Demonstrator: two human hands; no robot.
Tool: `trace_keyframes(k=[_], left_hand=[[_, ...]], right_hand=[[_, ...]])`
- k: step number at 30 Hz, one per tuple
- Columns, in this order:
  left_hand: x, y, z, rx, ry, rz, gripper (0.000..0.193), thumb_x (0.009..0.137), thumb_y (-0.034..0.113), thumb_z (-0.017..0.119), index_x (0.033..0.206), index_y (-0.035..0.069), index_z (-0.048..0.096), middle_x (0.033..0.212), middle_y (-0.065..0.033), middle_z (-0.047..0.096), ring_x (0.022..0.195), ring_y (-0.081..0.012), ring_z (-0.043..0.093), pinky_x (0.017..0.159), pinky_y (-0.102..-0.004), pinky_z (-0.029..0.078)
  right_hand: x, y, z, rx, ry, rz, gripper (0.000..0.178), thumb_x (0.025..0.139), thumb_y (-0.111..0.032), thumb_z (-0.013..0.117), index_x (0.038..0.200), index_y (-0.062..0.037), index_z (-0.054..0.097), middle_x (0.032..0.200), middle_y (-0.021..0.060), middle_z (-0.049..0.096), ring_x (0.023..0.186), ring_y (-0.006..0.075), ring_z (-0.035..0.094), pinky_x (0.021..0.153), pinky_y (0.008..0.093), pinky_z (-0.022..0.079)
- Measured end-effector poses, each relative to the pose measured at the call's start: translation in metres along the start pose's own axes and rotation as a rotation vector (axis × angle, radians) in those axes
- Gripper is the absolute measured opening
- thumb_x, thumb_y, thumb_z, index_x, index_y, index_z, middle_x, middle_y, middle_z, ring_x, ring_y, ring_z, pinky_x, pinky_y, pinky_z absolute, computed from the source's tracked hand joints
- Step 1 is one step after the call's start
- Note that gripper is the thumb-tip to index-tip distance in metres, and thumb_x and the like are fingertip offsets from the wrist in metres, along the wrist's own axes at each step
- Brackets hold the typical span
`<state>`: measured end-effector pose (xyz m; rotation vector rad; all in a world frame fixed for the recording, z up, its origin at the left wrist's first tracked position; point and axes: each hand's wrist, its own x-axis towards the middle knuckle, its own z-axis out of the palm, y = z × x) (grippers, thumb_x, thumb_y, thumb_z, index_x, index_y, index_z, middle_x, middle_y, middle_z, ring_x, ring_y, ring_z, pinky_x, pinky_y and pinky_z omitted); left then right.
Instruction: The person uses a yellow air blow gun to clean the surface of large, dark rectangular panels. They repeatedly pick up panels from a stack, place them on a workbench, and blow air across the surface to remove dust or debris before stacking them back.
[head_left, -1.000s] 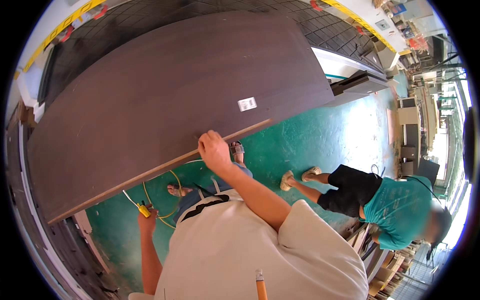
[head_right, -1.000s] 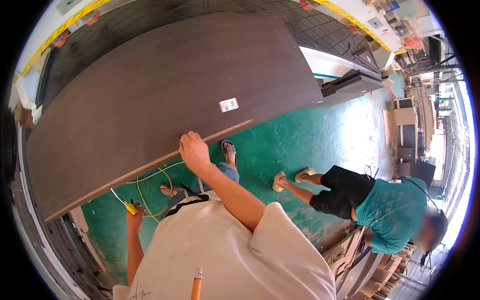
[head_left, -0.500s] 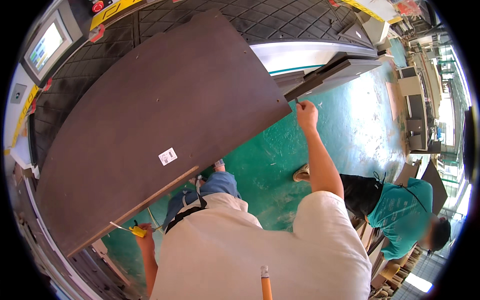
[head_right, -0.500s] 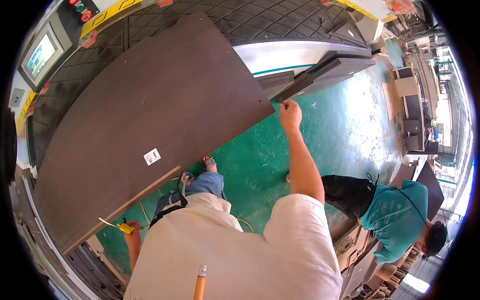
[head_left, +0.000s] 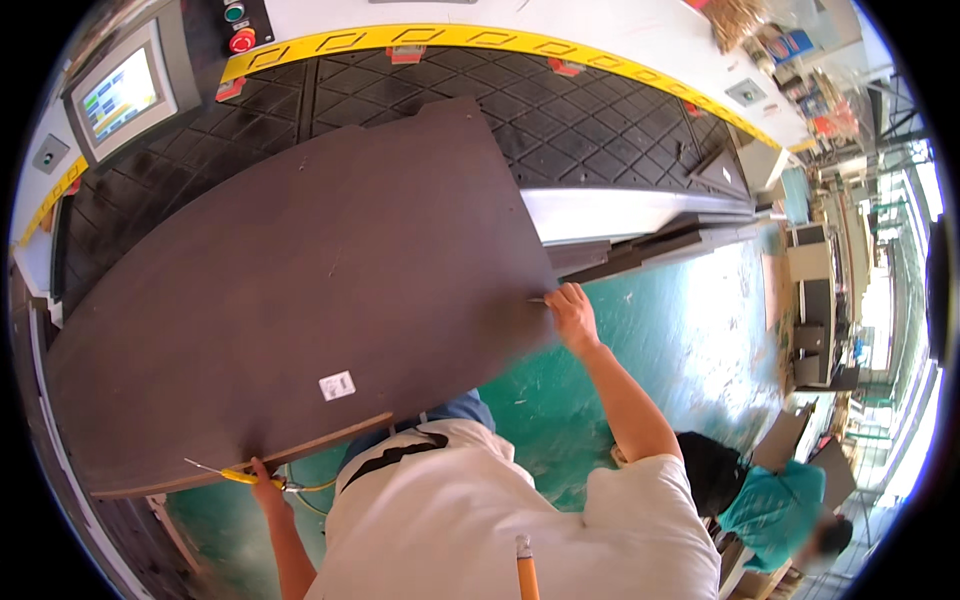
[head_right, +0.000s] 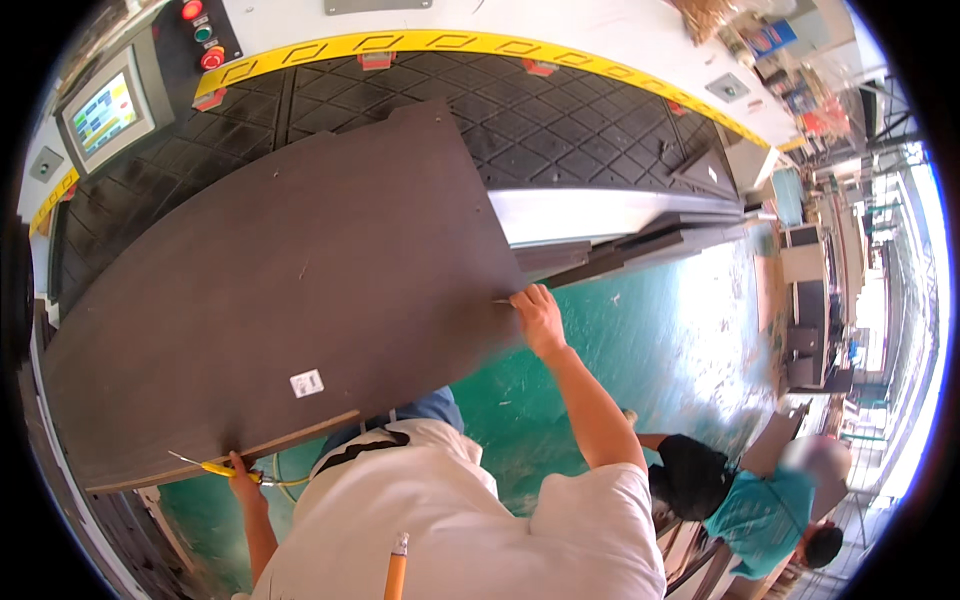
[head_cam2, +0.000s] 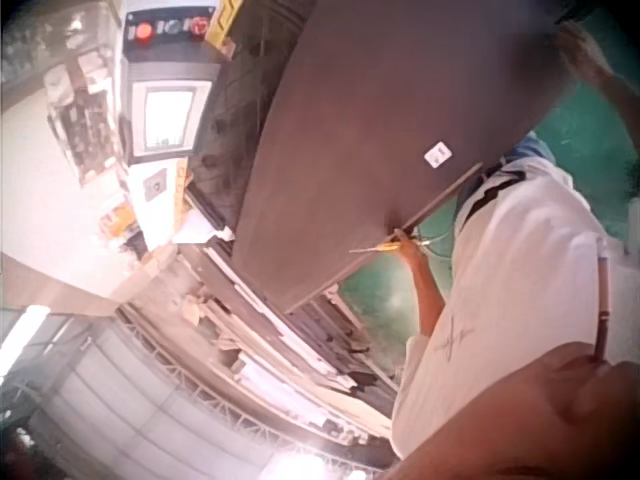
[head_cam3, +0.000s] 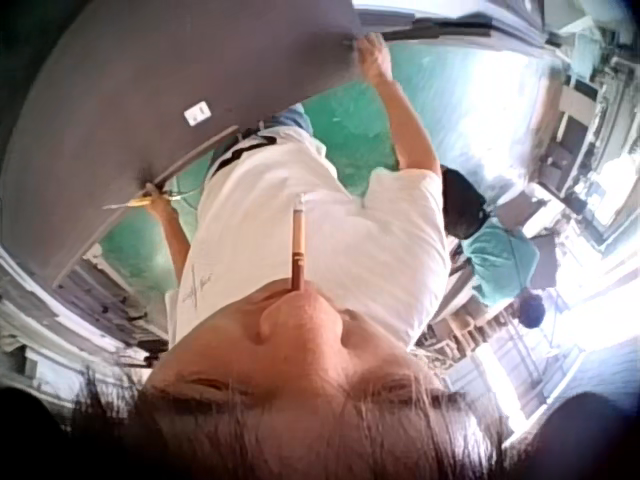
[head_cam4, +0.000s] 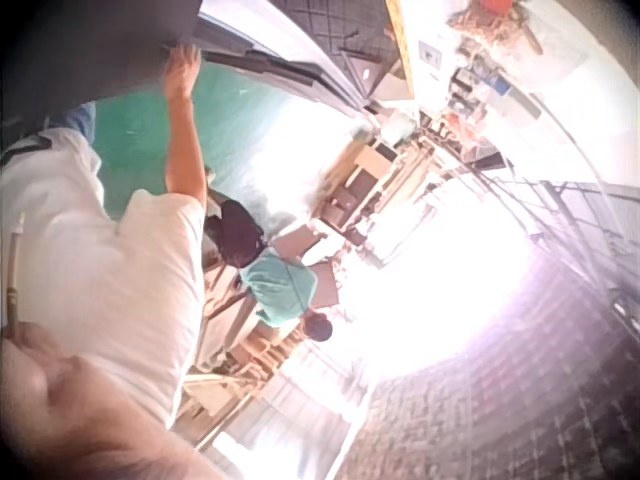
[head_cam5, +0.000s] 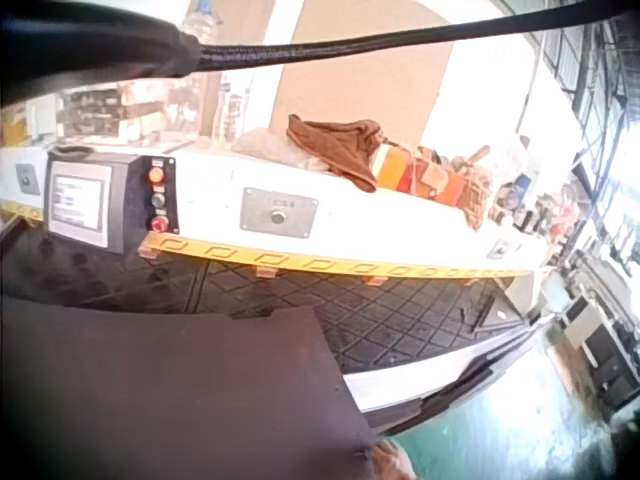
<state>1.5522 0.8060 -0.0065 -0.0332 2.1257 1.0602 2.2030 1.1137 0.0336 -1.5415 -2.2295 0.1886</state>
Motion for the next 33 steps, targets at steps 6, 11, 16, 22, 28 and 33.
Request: trace_keyframes(k=[6,11,16,22,28,33], left_hand=[[-0.016,0.009,0.007,-0.036,0.158,-0.091,0.048,0.098,0.056,0.066,0.107,0.010,0.059,0.077,-0.0009,0.058,0.057,-0.0109,0.052,0.051,-0.0252,0.043],[-0.015,0.003,0.023,-0.208,0.326,-0.149,0.047,0.098,0.054,0.068,0.110,0.010,0.059,0.081,-0.0011,0.057,0.057,-0.0119,0.052,0.053,-0.0260,0.047],[-0.025,0.001,0.032,-0.200,0.268,-0.193,0.041,0.101,0.046,0.066,0.116,0.009,0.060,0.085,-0.0026,0.059,0.058,-0.0132,0.055,0.056,-0.0278,0.050],[-0.079,0.019,0.047,0.037,0.049,-0.148,0.047,0.102,0.039,0.066,0.131,0.002,0.059,0.100,-0.0091,0.074,0.057,-0.0138,0.057,0.052,-0.0260,0.048],[-0.071,0.021,0.050,0.077,0.014,-0.145,0.035,0.104,0.035,0.064,0.118,0.003,0.062,0.098,-0.0079,0.074,0.057,-0.0130,0.057,0.055,-0.0268,0.047],[-0.072,0.028,0.049,0.113,-0.021,-0.149,0.030,0.105,0.035,0.063,0.112,0.005,0.063,0.100,-0.0076,0.075,0.058,-0.0130,0.058,0.056,-0.0265,0.047]], right_hand=[[0.199,0.047,0.042,0.140,-0.099,-0.240,0.019,0.075,0.010,0.061,0.087,-0.0044,0.062,0.087,0.0144,0.053,0.090,0.0375,0.056,0.079,0.0474,0.049],[0.383,0.099,0.118,0.079,-0.047,-0.342,0.011,0.082,0.003,0.061,0.087,-0.0067,0.062,0.093,0.0144,0.058,0.098,0.0373,0.057,0.085,0.0465,0.050],[0.494,0.127,0.146,-0.021,-0.168,-0.214,0.006,0.088,-0.003,0.064,0.090,-0.0081,0.066,0.097,0.0136,0.062,0.104,0.0367,0.060,0.087,0.0457,0.052],[0.498,0.106,0.130,0.046,-0.304,-0.321,0.006,0.090,-0.008,0.063,0.088,-0.0088,0.069,0.094,0.0109,0.064,0.106,0.0324,0.062,0.089,0.0431,0.052],[0.433,0.107,0.109,0.095,-0.336,-0.437,0.006,0.086,-0.004,0.065,0.088,-0.0097,0.065,0.099,0.0093,0.063,0.103,0.0323,0.062,0.087,0.0436,0.053],[0.290,0.097,0.057,0.097,-0.479,-0.518,0.001,0.091,-0.011,0.061,0.091,-0.0097,0.062,0.092,0.0100,0.054,0.094,0.0350,0.058,0.078,0.0466,0.052]])
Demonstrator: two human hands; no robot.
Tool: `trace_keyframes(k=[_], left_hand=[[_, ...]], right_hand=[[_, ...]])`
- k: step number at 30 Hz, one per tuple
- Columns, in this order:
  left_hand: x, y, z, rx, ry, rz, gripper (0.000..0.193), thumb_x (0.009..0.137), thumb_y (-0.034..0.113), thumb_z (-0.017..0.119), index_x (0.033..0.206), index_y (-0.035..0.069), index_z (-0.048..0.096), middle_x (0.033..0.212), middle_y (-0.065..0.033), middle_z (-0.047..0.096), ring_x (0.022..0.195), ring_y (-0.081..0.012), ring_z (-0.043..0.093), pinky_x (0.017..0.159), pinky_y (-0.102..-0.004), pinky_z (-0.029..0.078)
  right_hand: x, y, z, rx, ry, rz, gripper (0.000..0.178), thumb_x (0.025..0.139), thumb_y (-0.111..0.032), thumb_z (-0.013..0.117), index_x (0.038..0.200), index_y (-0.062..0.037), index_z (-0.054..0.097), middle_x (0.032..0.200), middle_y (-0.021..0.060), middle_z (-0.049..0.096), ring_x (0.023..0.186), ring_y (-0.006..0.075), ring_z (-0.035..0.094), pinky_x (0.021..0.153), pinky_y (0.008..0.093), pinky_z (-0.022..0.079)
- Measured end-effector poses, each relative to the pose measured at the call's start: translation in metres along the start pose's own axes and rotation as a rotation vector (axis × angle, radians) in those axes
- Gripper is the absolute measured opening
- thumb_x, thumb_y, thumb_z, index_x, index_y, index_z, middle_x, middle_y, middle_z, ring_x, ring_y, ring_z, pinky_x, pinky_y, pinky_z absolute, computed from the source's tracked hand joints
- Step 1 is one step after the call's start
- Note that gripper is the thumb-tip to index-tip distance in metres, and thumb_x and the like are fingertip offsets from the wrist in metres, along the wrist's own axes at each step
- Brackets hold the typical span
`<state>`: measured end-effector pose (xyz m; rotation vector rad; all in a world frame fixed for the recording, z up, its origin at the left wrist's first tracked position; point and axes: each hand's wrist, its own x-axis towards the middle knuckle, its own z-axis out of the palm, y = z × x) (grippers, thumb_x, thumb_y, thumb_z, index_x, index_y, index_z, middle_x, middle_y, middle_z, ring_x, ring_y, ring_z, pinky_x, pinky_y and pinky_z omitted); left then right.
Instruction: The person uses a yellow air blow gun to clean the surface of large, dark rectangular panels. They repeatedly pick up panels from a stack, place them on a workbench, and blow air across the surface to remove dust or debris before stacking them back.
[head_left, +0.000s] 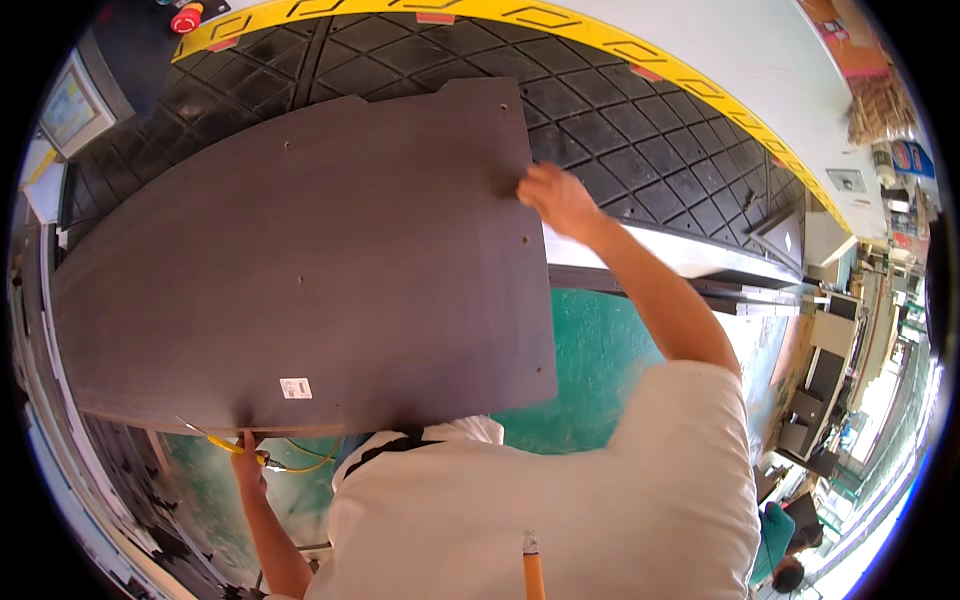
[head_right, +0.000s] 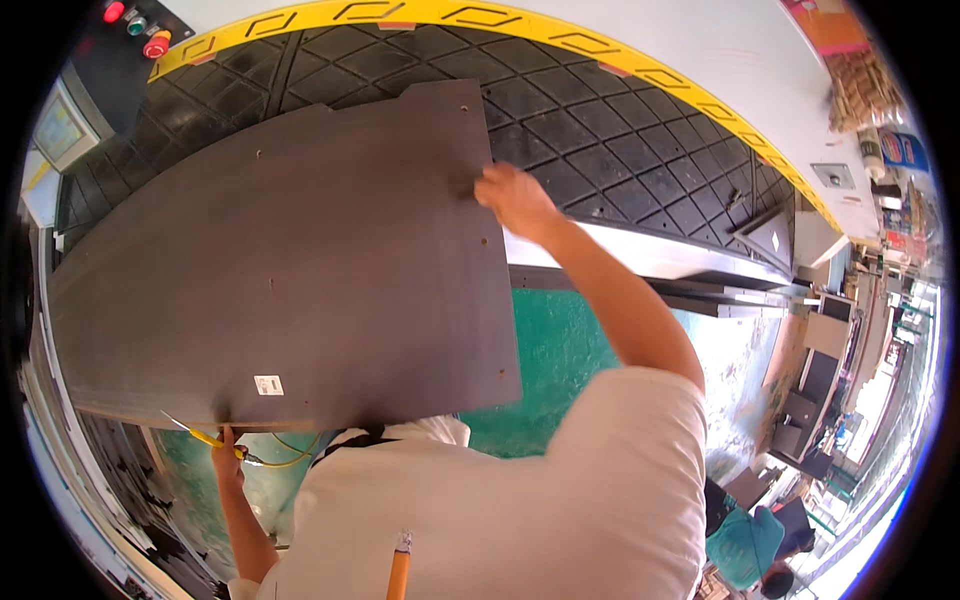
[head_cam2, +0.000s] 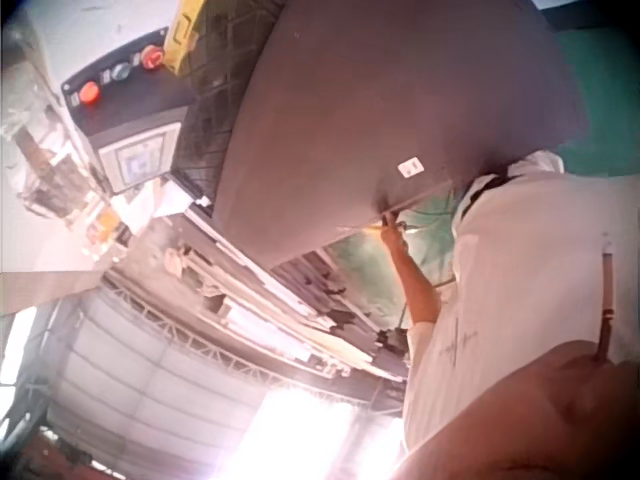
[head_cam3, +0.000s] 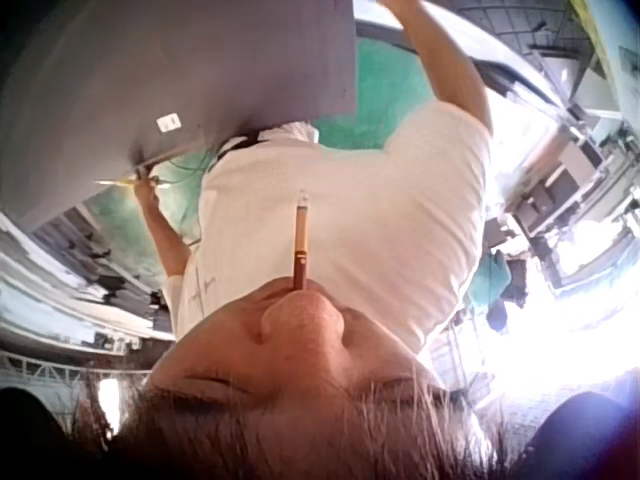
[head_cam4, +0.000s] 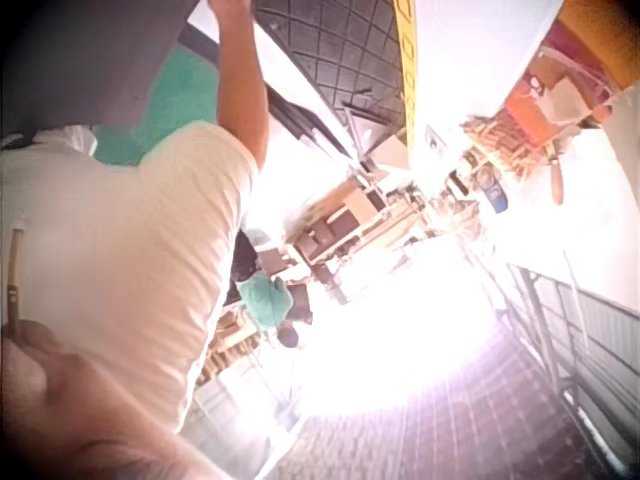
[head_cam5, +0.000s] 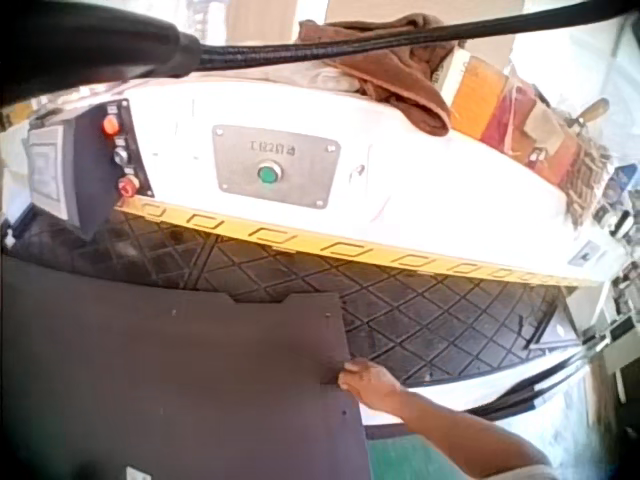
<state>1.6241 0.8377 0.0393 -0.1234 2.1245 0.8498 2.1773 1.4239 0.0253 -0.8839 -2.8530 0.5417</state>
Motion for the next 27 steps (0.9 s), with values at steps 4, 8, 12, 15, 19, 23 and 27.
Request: trace_keyframes(k=[4,8,12,15,19,23,27], left_hand=[[0.010,-0.011,-0.008,0.012,-0.051,0.029,0.033,0.105,0.038,0.063,0.109,0.006,0.064,0.099,-0.0075,0.075,0.061,-0.0128,0.058,0.060,-0.0283,0.048],[0.023,-0.021,-0.015,0.039,-0.126,0.073,0.037,0.105,0.039,0.063,0.112,0.003,0.064,0.099,-0.0085,0.075,0.062,-0.0130,0.059,0.062,-0.0293,0.049],[0.031,-0.015,-0.018,0.090,-0.212,0.118,0.038,0.104,0.040,0.064,0.112,0.003,0.064,0.099,-0.0095,0.076,0.063,-0.0134,0.059,0.062,-0.0292,0.048],[0.027,-0.013,-0.017,0.125,-0.233,0.147,0.038,0.104,0.041,0.064,0.112,0.004,0.062,0.097,-0.0099,0.076,0.062,-0.0136,0.059,0.059,-0.0291,0.046],[0.014,-0.007,-0.008,0.093,-0.196,0.157,0.036,0.103,0.037,0.066,0.110,0.002,0.062,0.096,-0.0100,0.075,0.061,-0.0127,0.057,0.059,-0.0296,0.049],[0.026,-0.023,-0.014,-0.063,-0.130,0.096,0.029,0.102,0.032,0.068,0.105,0.004,0.061,0.087,-0.0063,0.070,0.057,-0.0125,0.053,0.056,-0.0289,0.047],[0.022,-0.023,-0.005,-0.196,-0.070,0.064,0.025,0.101,0.029,0.069,0.101,0.006,0.060,0.081,-0.0036,0.066,0.055,-0.0124,0.051,0.054,-0.0293,0.046]], right_hand=[[-0.134,-0.090,0.020,0.115,-0.048,0.081,0.025,0.071,0.004,0.066,0.093,-0.0092,0.064,0.095,0.0110,0.056,0.099,0.0345,0.059,0.084,0.0466,0.053],[-0.256,-0.193,0.037,0.131,-0.169,0.224,0.032,0.072,0.002,0.069,0.101,-0.0101,0.071,0.099,0.0093,0.062,0.100,0.0317,0.061,0.083,0.0428,0.054],[-0.302,-0.270,0.047,0.247,-0.026,0.487,0.016,0.082,-0.002,0.073,0.097,-0.0073,0.073,0.093,0.0094,0.065,0.089,0.0294,0.064,0.075,0.0385,0.055],[-0.259,-0.288,0.053,0.291,0.291,0.934,0.006,0.089,-0.008,0.075,0.093,-0.0040,0.073,0.086,0.0106,0.064,0.078,0.0294,0.065,0.070,0.0375,0.054],[-0.134,-0.282,0.075,0.477,0.600,0.907,0.008,0.090,-0.009,0.074,0.095,-0.0026,0.074,0.084,0.0104,0.064,0.073,0.0263,0.063,0.068,0.0360,0.052],[0.037,-0.242,0.086,0.380,0.628,0.645,0.010,0.091,-0.015,0.073,0.095,-0.0052,0.074,0.087,0.0115,0.065,0.075,0.0310,0.064,0.069,0.0394,0.053],[0.181,-0.119,0.084,0.223,0.852,0.622,0.009,0.089,-0.014,0.070,0.087,-0.0048,0.070,0.091,0.0158,0.066,0.086,0.0393,0.066,0.075,0.0484,0.054]])
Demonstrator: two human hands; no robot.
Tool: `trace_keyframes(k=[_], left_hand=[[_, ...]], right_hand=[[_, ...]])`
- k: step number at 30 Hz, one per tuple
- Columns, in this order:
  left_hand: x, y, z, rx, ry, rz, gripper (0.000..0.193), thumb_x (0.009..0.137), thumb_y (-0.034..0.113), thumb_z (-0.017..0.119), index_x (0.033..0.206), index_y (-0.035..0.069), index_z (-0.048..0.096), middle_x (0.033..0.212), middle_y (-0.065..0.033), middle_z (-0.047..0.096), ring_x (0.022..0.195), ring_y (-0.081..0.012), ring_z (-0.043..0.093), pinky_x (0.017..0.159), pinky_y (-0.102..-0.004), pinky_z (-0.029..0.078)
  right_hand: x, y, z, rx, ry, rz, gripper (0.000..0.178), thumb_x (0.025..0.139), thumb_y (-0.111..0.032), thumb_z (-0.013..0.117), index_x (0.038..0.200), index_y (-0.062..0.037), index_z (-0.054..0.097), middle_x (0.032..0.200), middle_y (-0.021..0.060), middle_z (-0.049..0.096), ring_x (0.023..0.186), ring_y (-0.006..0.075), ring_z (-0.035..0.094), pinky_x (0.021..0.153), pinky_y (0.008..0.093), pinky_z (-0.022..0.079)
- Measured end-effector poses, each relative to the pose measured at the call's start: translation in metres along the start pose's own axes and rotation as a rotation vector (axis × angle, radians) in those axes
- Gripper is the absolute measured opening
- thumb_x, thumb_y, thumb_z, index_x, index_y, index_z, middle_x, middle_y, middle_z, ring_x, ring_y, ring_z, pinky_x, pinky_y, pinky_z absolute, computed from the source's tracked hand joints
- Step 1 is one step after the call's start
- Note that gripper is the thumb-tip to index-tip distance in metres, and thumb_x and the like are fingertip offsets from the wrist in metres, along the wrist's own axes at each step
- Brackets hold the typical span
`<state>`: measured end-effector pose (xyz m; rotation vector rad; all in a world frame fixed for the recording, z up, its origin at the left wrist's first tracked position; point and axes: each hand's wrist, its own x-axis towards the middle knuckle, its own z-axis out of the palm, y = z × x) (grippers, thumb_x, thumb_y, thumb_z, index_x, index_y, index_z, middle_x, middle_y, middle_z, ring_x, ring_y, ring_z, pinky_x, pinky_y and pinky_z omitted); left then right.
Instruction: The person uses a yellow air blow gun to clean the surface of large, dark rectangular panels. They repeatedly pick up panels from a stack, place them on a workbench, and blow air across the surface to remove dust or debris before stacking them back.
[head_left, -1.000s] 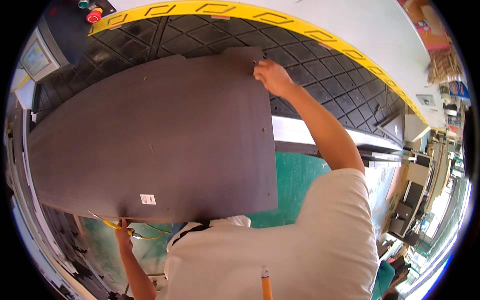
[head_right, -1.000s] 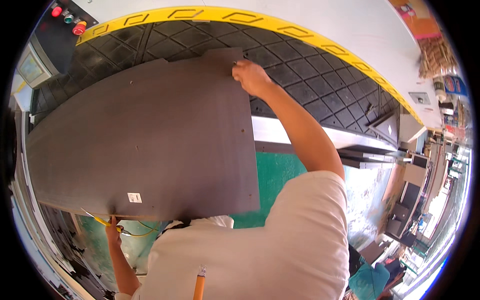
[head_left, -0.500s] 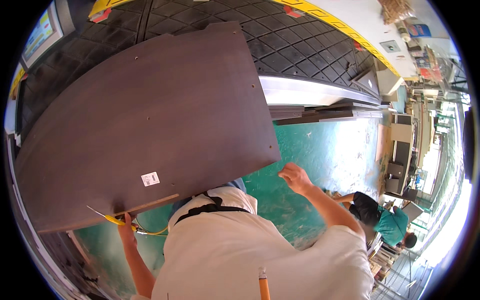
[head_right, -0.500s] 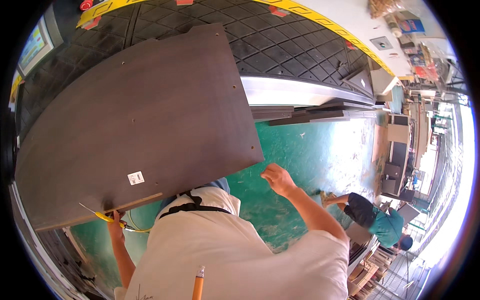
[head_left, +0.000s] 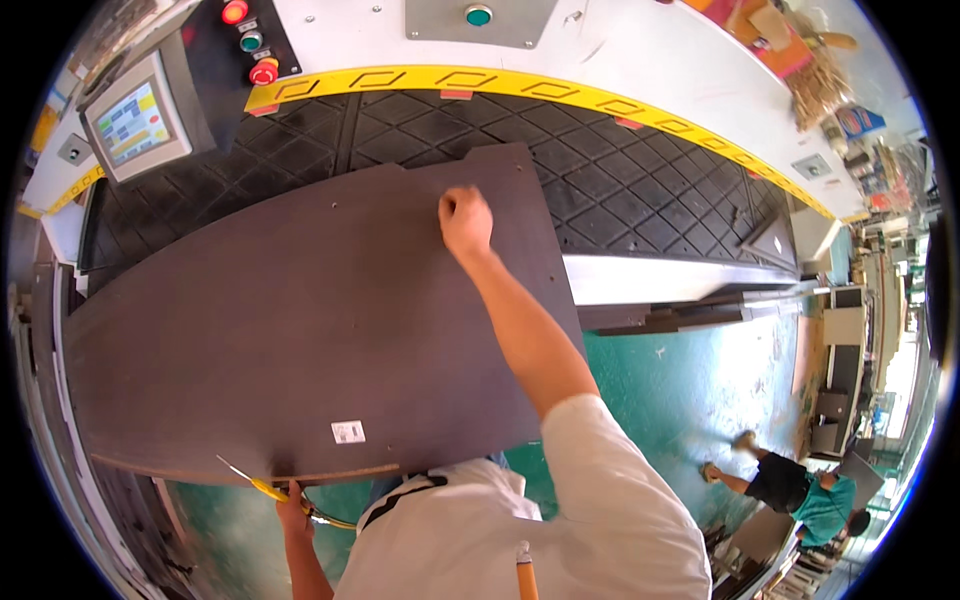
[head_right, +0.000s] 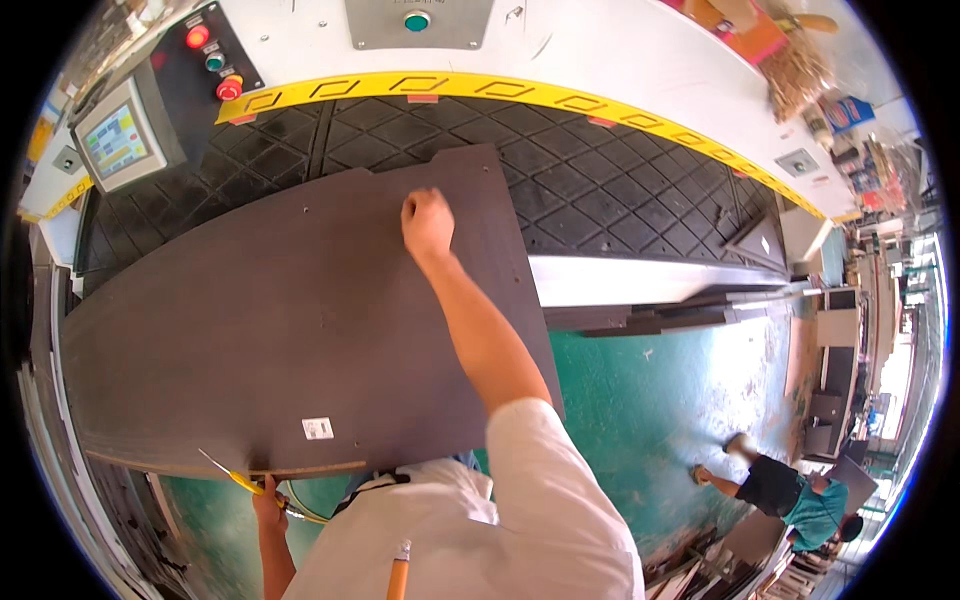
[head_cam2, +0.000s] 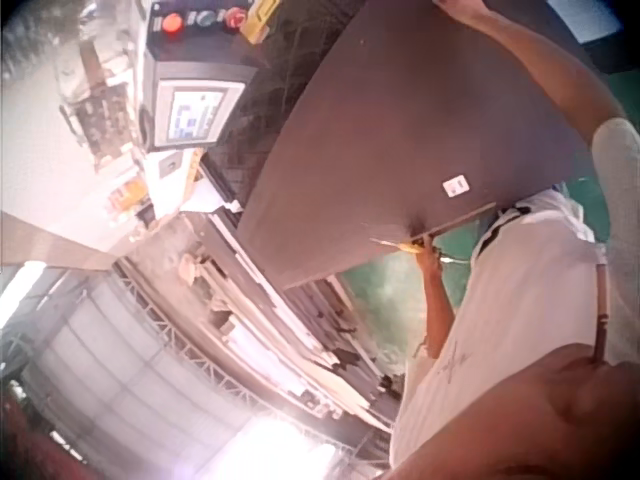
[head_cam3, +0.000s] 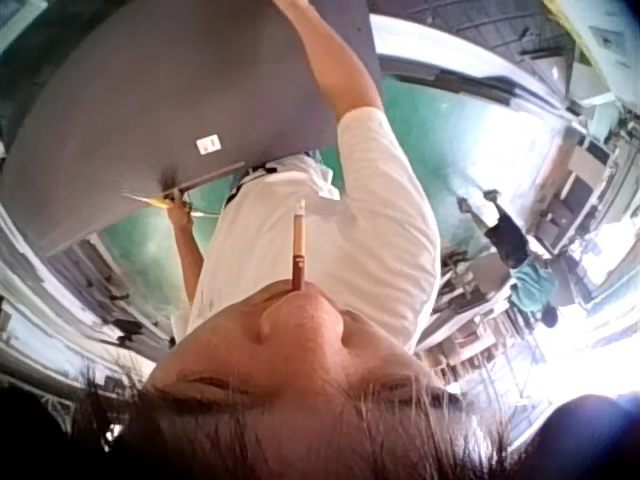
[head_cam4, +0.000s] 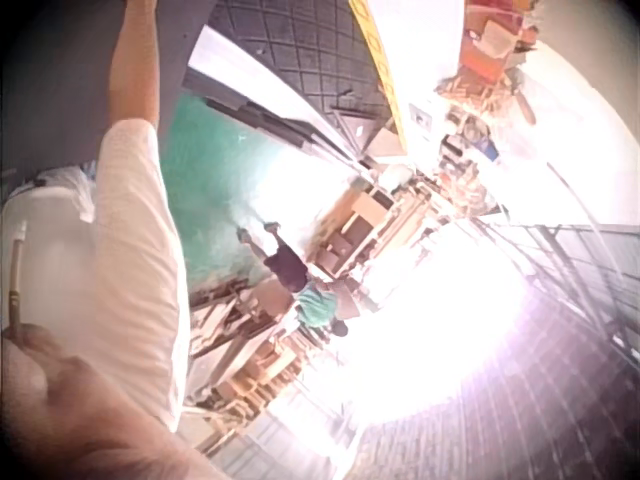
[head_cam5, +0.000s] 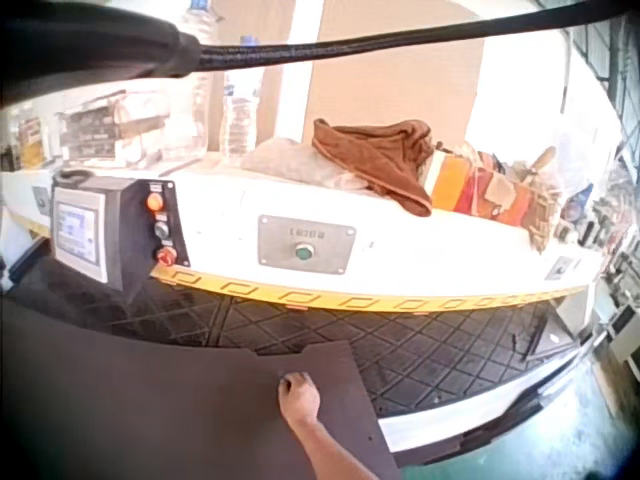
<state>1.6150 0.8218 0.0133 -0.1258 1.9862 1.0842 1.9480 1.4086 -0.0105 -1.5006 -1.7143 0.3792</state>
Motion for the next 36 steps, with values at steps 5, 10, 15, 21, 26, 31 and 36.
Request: trace_keyframes(k=[5,10,15,21,26,31,36], left_hand=[[-0.010,0.005,0.001,0.021,0.058,-0.063,0.022,0.102,0.029,0.068,0.102,0.008,0.060,0.075,-0.0011,0.061,0.054,-0.0114,0.051,0.052,-0.0299,0.046],[-0.002,-0.001,-0.009,0.059,0.051,-0.115,0.021,0.104,0.027,0.064,0.108,0.008,0.058,0.093,-0.0041,0.071,0.053,-0.0105,0.050,0.051,-0.0303,0.047],[-0.010,0.009,0.001,0.135,0.088,-0.147,0.022,0.101,0.027,0.068,0.106,0.008,0.061,0.077,0.0002,0.059,0.053,-0.0114,0.051,0.052,-0.0291,0.046],[-0.007,0.010,-0.005,0.136,0.071,-0.124,0.018,0.102,0.024,0.068,0.105,0.008,0.061,0.076,0.0001,0.059,0.053,-0.0117,0.053,0.050,-0.0286,0.046],[-0.007,0.017,-0.001,0.164,0.078,-0.128,0.016,0.102,0.021,0.068,0.104,0.007,0.061,0.076,0.0005,0.057,0.054,-0.0109,0.052,0.050,-0.0279,0.044],[-0.010,0.012,-0.005,0.174,0.071,-0.110,0.020,0.101,0.024,0.069,0.105,0.006,0.060,0.081,0.0000,0.060,0.055,-0.0104,0.052,0.051,-0.0267,0.045],[-0.010,0.010,-0.001,0.171,0.073,-0.084,0.022,0.100,0.025,0.070,0.106,0.006,0.060,0.083,-0.0001,0.061,0.055,-0.0106,0.052,0.052,-0.0264,0.046]], right_hand=[[0.099,0.058,0.026,-0.173,0.028,0.009,0.008,0.086,-0.012,0.069,0.087,-0.0045,0.067,0.096,0.0181,0.067,0.092,0.0395,0.066,0.081,0.0497,0.055],[0.154,0.156,-0.052,-0.332,-0.036,0.267,0.013,0.085,-0.017,0.067,0.081,-0.0050,0.069,0.091,0.0180,0.070,0.086,0.0392,0.068,0.075,0.0500,0.056],[0.131,0.133,-0.032,-0.126,0.066,-0.016,0.007,0.084,-0.012,0.072,0.082,-0.0062,0.071,0.089,0.0167,0.070,0.085,0.0397,0.068,0.076,0.0472,0.056],[0.154,0.135,-0.042,-0.196,-0.084,0.252,0.011,0.087,-0.014,0.071,0.083,-0.0044,0.068,0.094,0.0164,0.070,0.088,0.0378,0.068,0.074,0.0490,0.055],[0.153,0.140,-0.054,-0.228,0.009,0.147,0.013,0.087,-0.015,0.072,0.093,-0.0037,0.075,0.097,0.0166,0.070,0.090,0.0384,0.068,0.078,0.0485,0.056],[0.145,0.129,-0.037,-0.303,0.138,0.108,0.012,0.084,-0.015,0.074,0.088,-0.0040,0.074,0.093,0.0161,0.069,0.089,0.0391,0.066,0.078,0.0498,0.054],[0.122,0.074,0.009,-0.346,0.104,-0.120,0.016,0.084,-0.006,0.068,0.069,-0.0058,0.064,0.085,0.0165,0.065,0.090,0.0407,0.063,0.080,0.0504,0.052]])
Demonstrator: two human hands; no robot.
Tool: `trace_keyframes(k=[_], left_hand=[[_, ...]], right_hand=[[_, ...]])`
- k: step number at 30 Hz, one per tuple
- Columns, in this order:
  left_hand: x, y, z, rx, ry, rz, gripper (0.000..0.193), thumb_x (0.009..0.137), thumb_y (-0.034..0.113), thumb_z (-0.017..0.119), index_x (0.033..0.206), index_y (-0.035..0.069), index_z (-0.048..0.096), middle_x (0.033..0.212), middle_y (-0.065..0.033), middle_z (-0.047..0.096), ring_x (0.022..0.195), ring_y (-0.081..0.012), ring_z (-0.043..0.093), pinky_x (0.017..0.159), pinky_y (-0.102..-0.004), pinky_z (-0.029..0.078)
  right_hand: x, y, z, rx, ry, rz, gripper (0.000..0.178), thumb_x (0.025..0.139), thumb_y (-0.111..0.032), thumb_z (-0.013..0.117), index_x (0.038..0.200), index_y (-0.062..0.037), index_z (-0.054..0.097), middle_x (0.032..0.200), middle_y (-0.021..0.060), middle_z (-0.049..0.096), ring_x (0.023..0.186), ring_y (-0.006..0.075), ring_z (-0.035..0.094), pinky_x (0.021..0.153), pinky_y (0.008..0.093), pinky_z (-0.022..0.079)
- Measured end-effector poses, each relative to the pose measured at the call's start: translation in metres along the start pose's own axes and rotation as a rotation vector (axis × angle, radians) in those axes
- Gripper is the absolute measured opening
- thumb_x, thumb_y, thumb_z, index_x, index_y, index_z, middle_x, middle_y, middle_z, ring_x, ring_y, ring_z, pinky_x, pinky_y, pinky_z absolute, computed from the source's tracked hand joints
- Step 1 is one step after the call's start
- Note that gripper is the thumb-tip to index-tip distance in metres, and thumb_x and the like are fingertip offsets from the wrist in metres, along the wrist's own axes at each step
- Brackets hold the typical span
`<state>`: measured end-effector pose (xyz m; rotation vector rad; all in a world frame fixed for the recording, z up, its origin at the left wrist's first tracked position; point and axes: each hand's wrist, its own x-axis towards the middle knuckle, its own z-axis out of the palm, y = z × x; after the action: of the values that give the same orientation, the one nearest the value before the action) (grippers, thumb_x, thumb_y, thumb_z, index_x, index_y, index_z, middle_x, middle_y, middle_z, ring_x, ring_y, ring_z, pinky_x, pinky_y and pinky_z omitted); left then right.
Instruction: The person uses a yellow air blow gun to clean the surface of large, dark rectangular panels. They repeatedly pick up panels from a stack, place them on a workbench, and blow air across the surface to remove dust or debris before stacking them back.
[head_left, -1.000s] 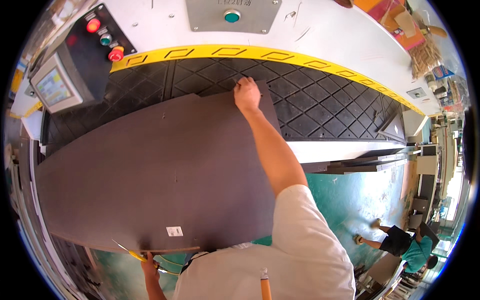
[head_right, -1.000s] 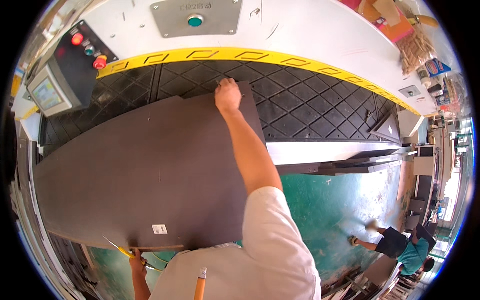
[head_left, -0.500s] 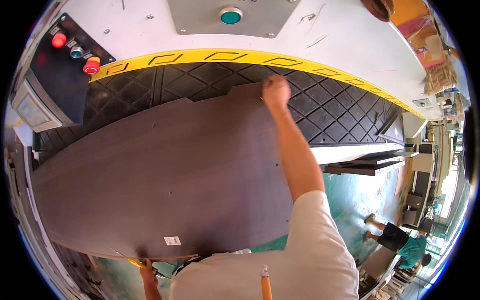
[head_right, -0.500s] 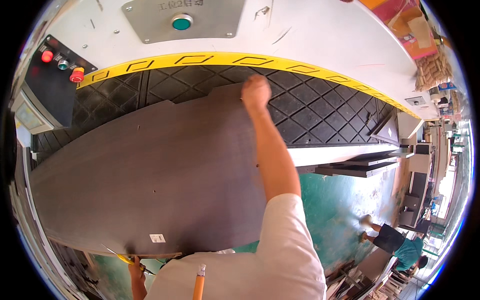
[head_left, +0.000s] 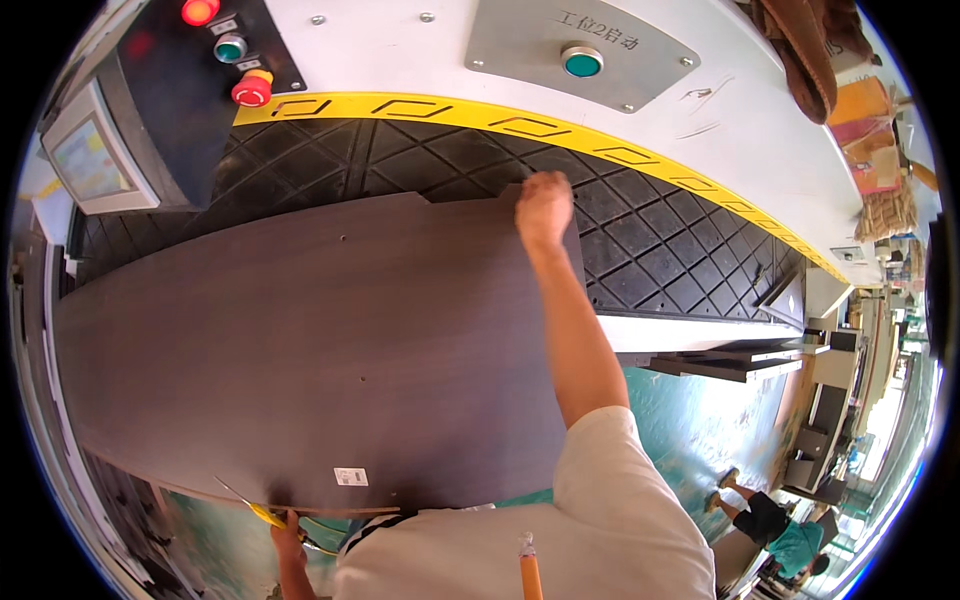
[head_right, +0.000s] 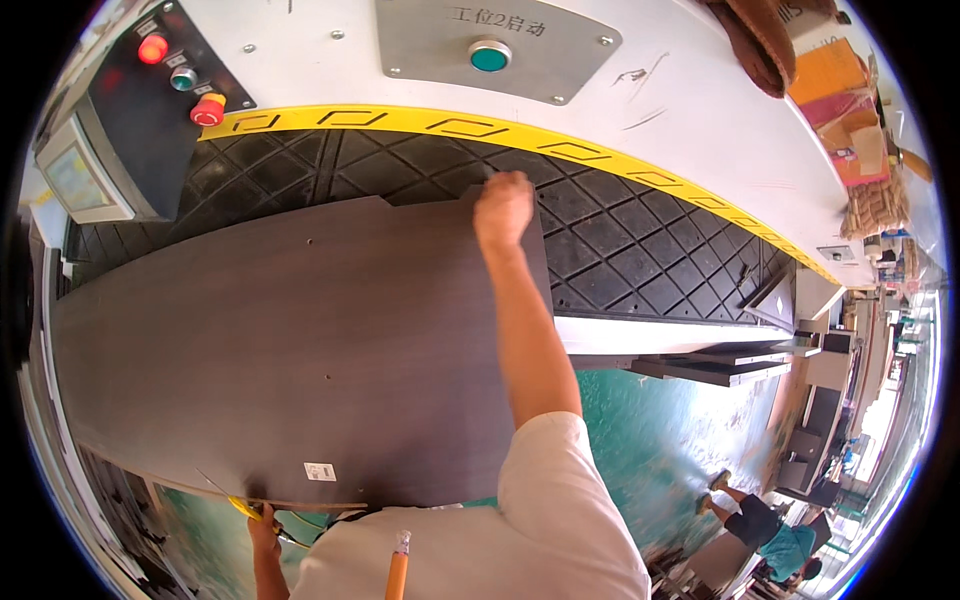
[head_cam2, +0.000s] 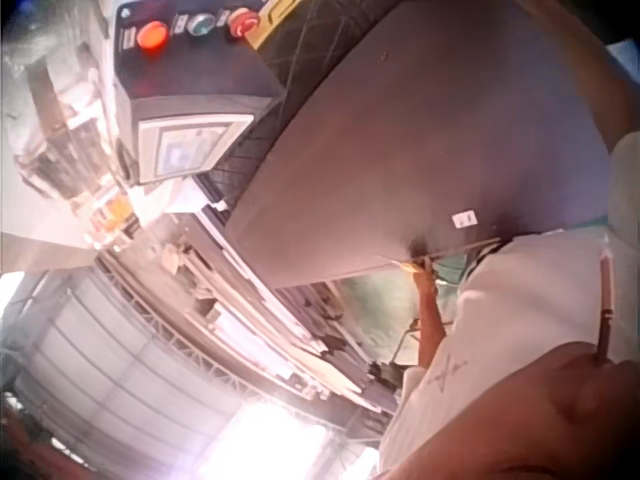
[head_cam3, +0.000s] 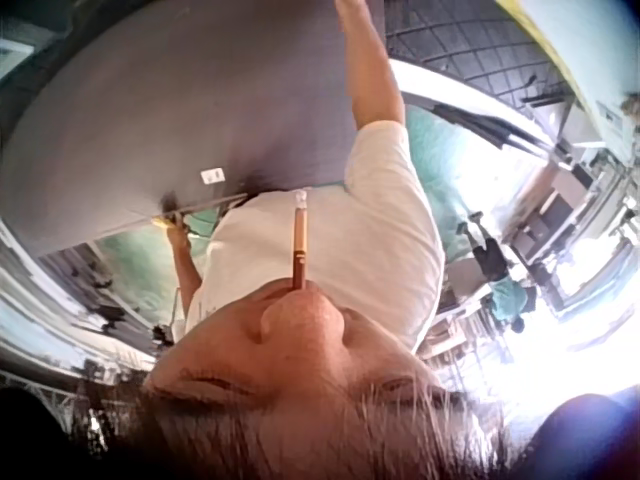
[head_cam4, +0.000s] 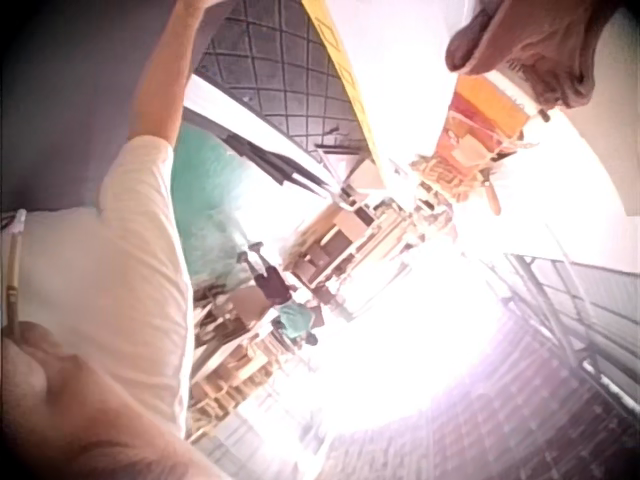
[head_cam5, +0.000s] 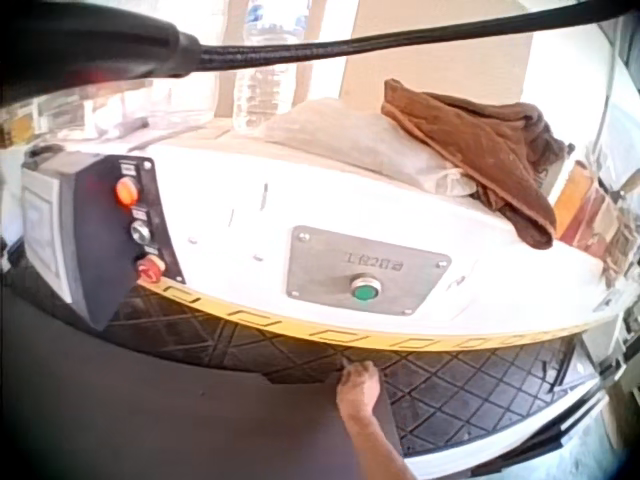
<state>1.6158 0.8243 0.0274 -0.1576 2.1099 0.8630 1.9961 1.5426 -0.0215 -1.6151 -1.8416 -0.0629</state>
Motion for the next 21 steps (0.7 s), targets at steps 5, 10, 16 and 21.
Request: trace_keyframes(k=[5,10,16,21], left_hand=[[-0.003,0.000,0.001,-0.017,0.003,-0.007,0.020,0.100,0.024,0.070,0.104,0.007,0.061,0.084,0.0004,0.060,0.058,-0.0110,0.054,0.054,-0.0274,0.046],[-0.014,0.017,0.010,-0.022,0.021,-0.016,0.017,0.097,0.020,0.072,0.104,0.007,0.062,0.083,0.0021,0.060,0.062,-0.0093,0.053,0.055,-0.0265,0.044],[-0.014,0.032,0.003,0.112,0.027,-0.022,0.024,0.094,0.023,0.076,0.101,0.005,0.061,0.079,0.0007,0.060,0.061,-0.0115,0.055,0.054,-0.0272,0.046],[0.013,0.027,-0.039,0.241,-0.084,0.045,0.025,0.094,0.022,0.075,0.104,0.004,0.062,0.082,-0.0038,0.069,0.059,-0.0106,0.056,0.052,-0.0271,0.046]], right_hand=[[0.016,0.004,-0.005,0.111,-0.162,0.309,0.008,0.086,-0.014,0.073,0.084,-0.0063,0.075,0.088,0.0172,0.070,0.084,0.0372,0.068,0.077,0.0476,0.055],[0.002,0.035,-0.005,0.075,0.002,0.152,0.011,0.085,-0.012,0.073,0.077,-0.0048,0.070,0.084,0.0169,0.068,0.081,0.0387,0.066,0.074,0.0500,0.053],[0.014,0.016,-0.011,0.117,-0.106,0.201,0.011,0.085,-0.015,0.074,0.083,-0.0046,0.076,0.087,0.0202,0.072,0.078,0.0406,0.069,0.073,0.0484,0.055],[-0.008,-0.018,0.004,0.029,-0.102,0.242,0.012,0.084,-0.017,0.076,0.081,-0.0049,0.075,0.089,0.0161,0.074,0.081,0.0355,0.071,0.075,0.0458,0.055]])
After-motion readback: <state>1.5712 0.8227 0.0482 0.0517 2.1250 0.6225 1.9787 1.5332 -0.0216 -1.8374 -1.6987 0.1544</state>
